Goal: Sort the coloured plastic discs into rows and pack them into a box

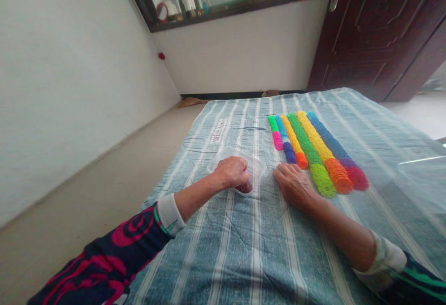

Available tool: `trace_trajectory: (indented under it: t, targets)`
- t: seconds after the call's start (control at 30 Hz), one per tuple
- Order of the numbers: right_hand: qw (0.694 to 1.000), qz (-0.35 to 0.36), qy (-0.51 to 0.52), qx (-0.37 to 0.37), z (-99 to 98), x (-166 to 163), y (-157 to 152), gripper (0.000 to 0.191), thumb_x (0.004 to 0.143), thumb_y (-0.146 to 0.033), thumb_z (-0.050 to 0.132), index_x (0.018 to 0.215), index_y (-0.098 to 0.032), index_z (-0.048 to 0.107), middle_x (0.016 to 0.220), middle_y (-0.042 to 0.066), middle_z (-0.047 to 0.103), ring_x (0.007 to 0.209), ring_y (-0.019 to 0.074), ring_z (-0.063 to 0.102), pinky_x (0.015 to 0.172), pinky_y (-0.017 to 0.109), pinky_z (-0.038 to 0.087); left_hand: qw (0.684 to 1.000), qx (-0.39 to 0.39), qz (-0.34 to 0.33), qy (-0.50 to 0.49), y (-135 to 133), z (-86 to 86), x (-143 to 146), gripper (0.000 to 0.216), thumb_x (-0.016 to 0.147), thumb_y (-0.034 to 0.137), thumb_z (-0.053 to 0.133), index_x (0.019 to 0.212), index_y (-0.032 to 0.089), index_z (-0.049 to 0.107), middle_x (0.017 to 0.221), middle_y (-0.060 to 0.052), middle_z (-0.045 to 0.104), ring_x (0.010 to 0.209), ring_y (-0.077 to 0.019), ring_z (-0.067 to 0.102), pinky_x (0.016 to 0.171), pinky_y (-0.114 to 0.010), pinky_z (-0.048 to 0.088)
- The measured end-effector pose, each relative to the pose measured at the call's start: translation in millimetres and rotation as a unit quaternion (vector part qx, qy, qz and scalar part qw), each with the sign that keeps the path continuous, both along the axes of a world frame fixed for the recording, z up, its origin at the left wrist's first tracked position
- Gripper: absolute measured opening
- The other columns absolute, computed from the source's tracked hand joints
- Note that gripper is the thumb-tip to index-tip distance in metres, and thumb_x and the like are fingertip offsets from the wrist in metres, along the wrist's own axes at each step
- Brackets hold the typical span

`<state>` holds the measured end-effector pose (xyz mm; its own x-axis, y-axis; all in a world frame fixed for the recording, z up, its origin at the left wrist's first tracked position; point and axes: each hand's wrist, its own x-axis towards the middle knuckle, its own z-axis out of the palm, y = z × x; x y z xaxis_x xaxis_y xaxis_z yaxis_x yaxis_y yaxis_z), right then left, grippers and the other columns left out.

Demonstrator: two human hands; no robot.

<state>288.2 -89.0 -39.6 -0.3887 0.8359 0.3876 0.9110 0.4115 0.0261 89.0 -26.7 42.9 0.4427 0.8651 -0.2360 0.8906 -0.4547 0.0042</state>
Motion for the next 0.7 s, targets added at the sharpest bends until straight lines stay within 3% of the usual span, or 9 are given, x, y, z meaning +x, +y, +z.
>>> trace_trajectory:
  t: [0.17, 0.33, 0.4, 0.5, 0.57, 0.7]
  targets:
    - [1.000, 0.015, 0.015, 0.012, 2.1, 4, 0, 0.021, 0.089, -0.006, 0.045, 0.078, -0.015, 0.061, 0.080, 0.007, 0.061, 0.077, 0.0206, 0.050, 0.074, 0.032, 0.035, 0.999, 0.024, -0.024, 0.013, -2, -3.6, -2, 0.029, 0.073, 0.032, 0.051, 0.090, 0.019, 0.070, 0.088, -0.009, 0.071, 0.084, -0.0265, 0.066, 0.067, -0.031, 0.047]
    - [0.981, 0.079, 0.142, 0.104, 20.8, 8, -2, 0.023, 0.093, -0.011, 0.042, 0.087, -0.014, 0.064, 0.085, 0.009, 0.065, 0.083, 0.0201, 0.057, 0.078, 0.032, 0.041, 0.999, 0.033, -0.022, 0.019, -2, -5.3, -2, 0.030, 0.075, 0.034, 0.050, 0.088, 0.015, 0.070, 0.089, -0.013, 0.072, 0.087, -0.0282, 0.067, 0.068, -0.032, 0.049]
    - [0.969, 0.109, 0.193, 0.107, 31.9, 0, -3, 0.022, 0.093, -0.012, 0.042, 0.093, -0.014, 0.064, 0.087, 0.009, 0.067, 0.084, 0.0199, 0.059, 0.078, 0.033, 0.043, 0.999, 0.030, -0.019, 0.024, -3, -4.8, -2, 0.031, 0.075, 0.035, 0.050, 0.087, 0.015, 0.070, 0.089, -0.013, 0.072, 0.088, -0.0278, 0.067, 0.069, -0.032, 0.050]
    - [0.950, 0.157, 0.264, 0.051, 46.5, -24, 0, 0.023, 0.092, -0.012, 0.042, 0.101, -0.015, 0.063, 0.087, 0.009, 0.068, 0.082, 0.0193, 0.061, 0.076, 0.033, 0.047, 0.999, 0.018, -0.003, 0.027, -5, -4.5, -2, 0.032, 0.077, 0.036, 0.049, 0.088, 0.015, 0.070, 0.091, -0.013, 0.072, 0.089, -0.0275, 0.068, 0.071, -0.033, 0.051]
    - [0.932, 0.169, 0.320, -0.025, 54.2, -42, 6, 0.026, 0.090, -0.010, 0.041, 0.106, -0.016, 0.061, 0.092, 0.008, 0.069, 0.083, 0.0181, 0.063, 0.073, 0.030, 0.048, 1.000, 0.016, -0.003, 0.014, -6, -5.0, -3, 0.032, 0.078, 0.034, 0.048, 0.093, 0.016, 0.069, 0.093, -0.012, 0.073, 0.090, -0.0274, 0.068, 0.073, -0.033, 0.051]
    - [0.907, 0.107, 0.357, -0.196, 63.9, -67, 28, 0.041, 0.081, -0.003, 0.045, 0.119, -0.015, 0.054, 0.098, 0.009, 0.070, 0.086, 0.0178, 0.065, 0.072, 0.027, 0.048, 1.000, 0.019, -0.014, -0.017, -7, -6.8, -5, 0.034, 0.079, 0.029, 0.049, 0.104, 0.016, 0.066, 0.093, -0.012, 0.072, 0.090, -0.0271, 0.068, 0.074, -0.033, 0.052]
